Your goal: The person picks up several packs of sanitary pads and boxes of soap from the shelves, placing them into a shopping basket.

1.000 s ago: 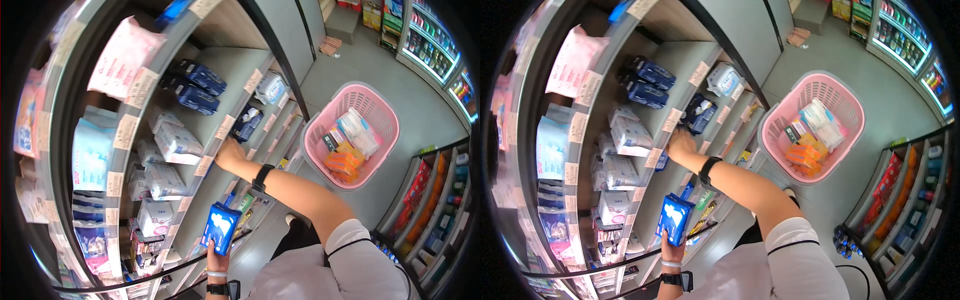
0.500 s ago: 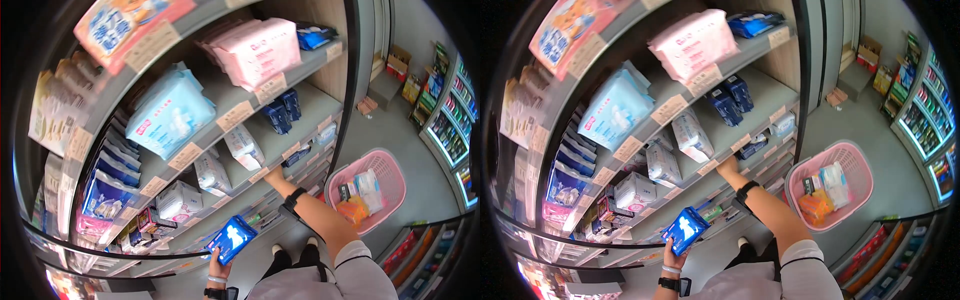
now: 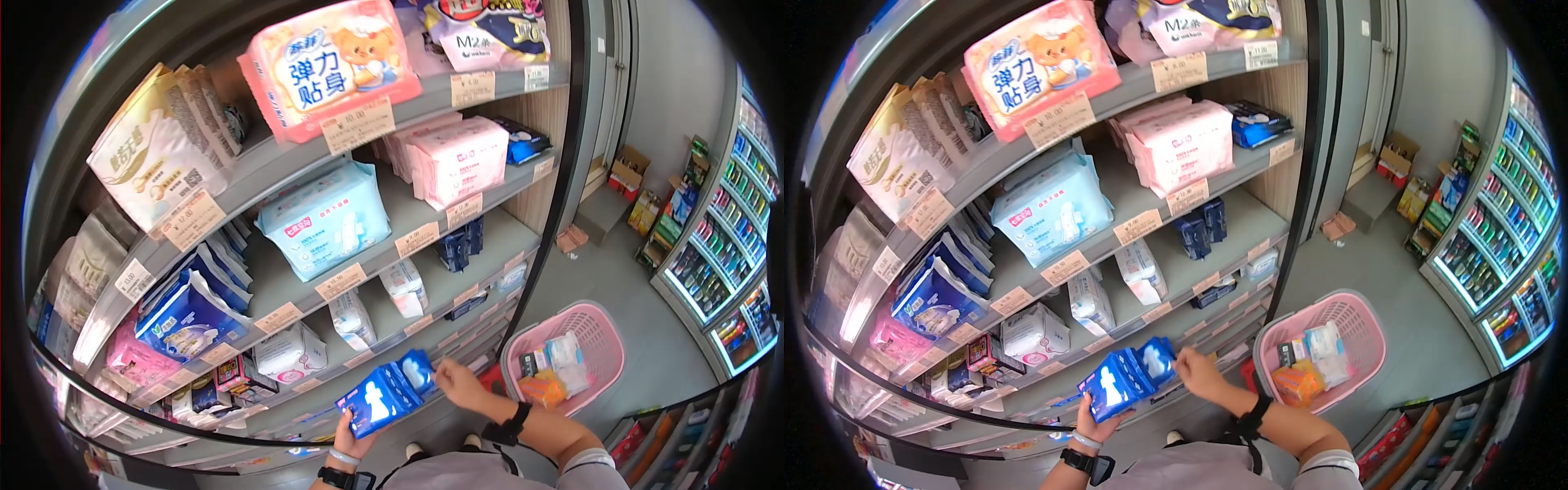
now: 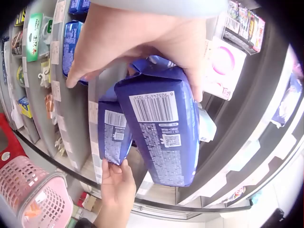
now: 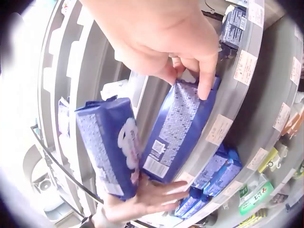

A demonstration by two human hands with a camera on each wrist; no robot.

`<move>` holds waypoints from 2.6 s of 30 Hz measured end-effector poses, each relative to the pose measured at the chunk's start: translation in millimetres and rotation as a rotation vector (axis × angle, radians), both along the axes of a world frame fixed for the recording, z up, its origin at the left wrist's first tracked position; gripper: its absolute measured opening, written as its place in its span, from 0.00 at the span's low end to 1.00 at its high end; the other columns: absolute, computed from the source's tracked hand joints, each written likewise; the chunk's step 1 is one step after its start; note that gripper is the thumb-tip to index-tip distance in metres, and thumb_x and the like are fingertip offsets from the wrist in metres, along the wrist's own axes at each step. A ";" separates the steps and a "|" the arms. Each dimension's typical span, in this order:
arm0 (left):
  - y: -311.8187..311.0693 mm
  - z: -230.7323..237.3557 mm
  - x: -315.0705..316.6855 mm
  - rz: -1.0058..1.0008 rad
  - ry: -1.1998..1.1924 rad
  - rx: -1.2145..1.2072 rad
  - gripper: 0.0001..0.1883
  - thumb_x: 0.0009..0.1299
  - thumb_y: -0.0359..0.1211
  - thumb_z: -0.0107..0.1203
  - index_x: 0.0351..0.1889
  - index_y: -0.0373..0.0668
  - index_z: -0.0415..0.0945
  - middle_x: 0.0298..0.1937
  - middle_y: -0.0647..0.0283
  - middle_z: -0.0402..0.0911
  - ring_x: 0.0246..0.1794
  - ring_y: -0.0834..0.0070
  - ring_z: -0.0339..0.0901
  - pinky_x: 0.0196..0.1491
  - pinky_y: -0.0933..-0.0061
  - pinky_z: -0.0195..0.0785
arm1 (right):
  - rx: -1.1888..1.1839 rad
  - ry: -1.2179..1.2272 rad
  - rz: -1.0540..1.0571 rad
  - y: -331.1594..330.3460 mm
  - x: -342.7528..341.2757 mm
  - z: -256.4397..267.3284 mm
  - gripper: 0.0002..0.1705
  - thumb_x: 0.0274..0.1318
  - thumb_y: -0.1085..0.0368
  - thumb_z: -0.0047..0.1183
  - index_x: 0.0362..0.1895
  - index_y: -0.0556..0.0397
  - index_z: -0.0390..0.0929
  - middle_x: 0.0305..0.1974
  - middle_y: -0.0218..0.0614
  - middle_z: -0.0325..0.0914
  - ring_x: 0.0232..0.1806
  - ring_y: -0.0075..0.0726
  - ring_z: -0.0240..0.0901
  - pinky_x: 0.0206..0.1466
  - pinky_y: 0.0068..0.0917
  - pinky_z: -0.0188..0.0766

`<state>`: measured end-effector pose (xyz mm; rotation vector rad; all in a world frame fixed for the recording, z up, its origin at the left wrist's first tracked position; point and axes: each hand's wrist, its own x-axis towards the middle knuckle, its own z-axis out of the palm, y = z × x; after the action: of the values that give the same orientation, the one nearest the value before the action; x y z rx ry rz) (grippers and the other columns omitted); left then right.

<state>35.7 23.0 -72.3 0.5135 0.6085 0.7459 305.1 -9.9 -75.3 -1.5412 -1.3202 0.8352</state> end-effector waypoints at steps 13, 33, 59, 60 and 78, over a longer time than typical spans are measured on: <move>-18.7 -12.0 -69.6 0.064 0.059 -0.084 0.40 0.55 0.60 0.53 0.63 0.53 0.56 0.61 0.57 0.64 0.61 0.53 0.60 0.56 0.41 0.54 | 0.014 0.033 0.356 26.6 -28.7 14.4 0.14 0.54 0.55 0.49 0.36 0.54 0.71 0.32 0.47 0.76 0.34 0.50 0.74 0.36 0.36 0.70; -132.8 -72.9 -191.0 0.449 0.168 -0.265 0.22 0.62 0.48 0.54 0.49 0.48 0.68 0.44 0.65 0.75 0.47 0.70 0.71 0.52 0.56 0.64 | 0.510 -0.401 0.029 207.7 -37.1 18.5 0.20 0.50 0.52 0.52 0.41 0.51 0.71 0.28 0.35 0.75 0.24 0.38 0.72 0.25 0.34 0.69; -96.3 -68.2 -105.5 0.128 0.001 -0.334 0.26 0.59 0.39 0.58 0.53 0.37 0.66 0.49 0.56 0.75 0.50 0.65 0.73 0.58 0.62 0.62 | -0.307 0.360 -0.142 97.0 21.4 -12.1 0.21 0.50 0.51 0.54 0.41 0.52 0.69 0.23 0.27 0.70 0.20 0.19 0.65 0.18 0.17 0.61; -97.9 -73.4 -97.3 0.096 0.002 -0.340 0.26 0.60 0.39 0.58 0.53 0.36 0.66 0.49 0.56 0.75 0.50 0.66 0.73 0.58 0.62 0.62 | -0.319 0.392 -0.143 83.8 24.6 -1.6 0.22 0.48 0.51 0.57 0.40 0.51 0.69 0.23 0.28 0.69 0.20 0.19 0.65 0.17 0.16 0.59; -198.8 -128.5 -87.5 0.203 -0.029 -0.489 0.31 0.57 0.41 0.61 0.56 0.38 0.64 0.50 0.57 0.74 0.51 0.66 0.72 0.59 0.63 0.60 | -0.580 0.553 -0.237 -31.2 41.1 -96.8 0.22 0.49 0.51 0.57 0.42 0.49 0.69 0.30 0.26 0.74 0.24 0.21 0.70 0.25 0.18 0.63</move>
<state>-51.8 -175.8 -200.8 -0.0104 0.7939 0.7611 346.2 -41.1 -172.2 -1.6775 -0.4992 1.4411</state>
